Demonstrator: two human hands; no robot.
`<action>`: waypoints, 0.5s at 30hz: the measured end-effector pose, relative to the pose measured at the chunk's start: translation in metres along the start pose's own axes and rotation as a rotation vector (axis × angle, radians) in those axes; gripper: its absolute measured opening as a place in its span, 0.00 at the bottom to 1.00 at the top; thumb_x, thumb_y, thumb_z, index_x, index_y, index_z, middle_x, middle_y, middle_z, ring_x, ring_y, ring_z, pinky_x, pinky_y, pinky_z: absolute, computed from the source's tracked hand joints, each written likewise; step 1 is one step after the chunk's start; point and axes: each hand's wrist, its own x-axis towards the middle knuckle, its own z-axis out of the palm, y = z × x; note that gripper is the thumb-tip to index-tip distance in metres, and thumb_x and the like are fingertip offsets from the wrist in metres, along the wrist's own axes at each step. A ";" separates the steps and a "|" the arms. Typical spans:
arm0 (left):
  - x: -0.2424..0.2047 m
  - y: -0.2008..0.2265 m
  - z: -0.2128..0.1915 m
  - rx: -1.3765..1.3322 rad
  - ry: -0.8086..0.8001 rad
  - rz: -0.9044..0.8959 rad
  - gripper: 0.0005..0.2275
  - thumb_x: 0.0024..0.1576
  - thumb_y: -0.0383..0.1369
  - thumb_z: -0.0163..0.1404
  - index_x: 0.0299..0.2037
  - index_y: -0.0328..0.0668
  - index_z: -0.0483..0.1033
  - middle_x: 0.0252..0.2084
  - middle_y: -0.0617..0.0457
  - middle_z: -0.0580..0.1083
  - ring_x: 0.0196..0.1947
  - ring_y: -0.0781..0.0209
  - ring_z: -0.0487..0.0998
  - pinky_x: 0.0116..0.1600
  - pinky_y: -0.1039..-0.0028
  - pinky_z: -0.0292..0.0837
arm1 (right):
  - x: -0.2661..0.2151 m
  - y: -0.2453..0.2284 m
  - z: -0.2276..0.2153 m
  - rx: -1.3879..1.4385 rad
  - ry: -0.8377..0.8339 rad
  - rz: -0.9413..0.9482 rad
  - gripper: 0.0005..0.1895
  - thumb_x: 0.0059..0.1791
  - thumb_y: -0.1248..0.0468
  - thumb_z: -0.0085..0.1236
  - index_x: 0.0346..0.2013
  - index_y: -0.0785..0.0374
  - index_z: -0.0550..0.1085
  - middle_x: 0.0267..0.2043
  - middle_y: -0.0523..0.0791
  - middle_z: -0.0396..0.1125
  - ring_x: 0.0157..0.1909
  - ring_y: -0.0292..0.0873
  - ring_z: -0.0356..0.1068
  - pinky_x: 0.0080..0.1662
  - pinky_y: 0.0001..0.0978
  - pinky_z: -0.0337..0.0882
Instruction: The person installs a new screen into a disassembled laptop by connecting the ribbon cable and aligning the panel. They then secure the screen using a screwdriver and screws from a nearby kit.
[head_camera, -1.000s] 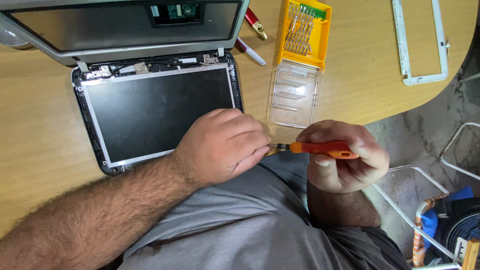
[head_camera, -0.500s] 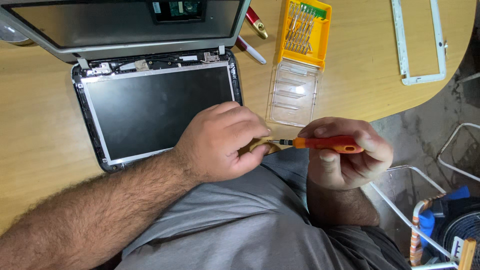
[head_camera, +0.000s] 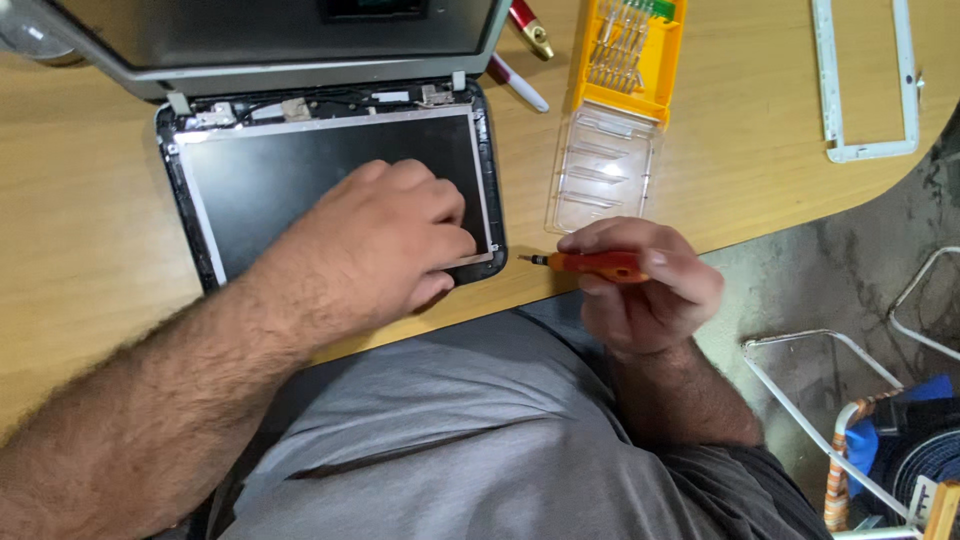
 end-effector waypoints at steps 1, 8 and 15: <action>-0.002 -0.001 0.009 0.085 0.144 0.060 0.12 0.48 0.40 0.62 0.42 0.58 0.80 0.43 0.58 0.72 0.46 0.53 0.70 0.51 0.56 0.67 | -0.001 0.004 0.000 -0.015 -0.076 -0.031 0.21 0.54 0.70 0.54 0.57 0.52 0.59 0.39 0.59 0.67 0.36 0.55 0.75 0.38 0.42 0.80; -0.005 0.006 0.018 0.201 0.365 0.086 0.07 0.46 0.35 0.57 0.33 0.64 0.84 0.39 0.58 0.69 0.42 0.50 0.67 0.44 0.58 0.63 | -0.012 0.019 0.007 0.012 -0.156 -0.025 0.26 0.53 0.75 0.54 0.60 0.51 0.60 0.39 0.58 0.67 0.38 0.53 0.73 0.42 0.44 0.81; -0.007 0.007 0.025 0.257 0.367 0.029 0.06 0.48 0.34 0.57 0.32 0.65 0.84 0.39 0.59 0.68 0.42 0.50 0.66 0.41 0.59 0.63 | -0.012 0.020 0.013 -0.007 -0.161 -0.048 0.26 0.53 0.78 0.50 0.61 0.54 0.59 0.41 0.59 0.64 0.39 0.54 0.71 0.42 0.46 0.82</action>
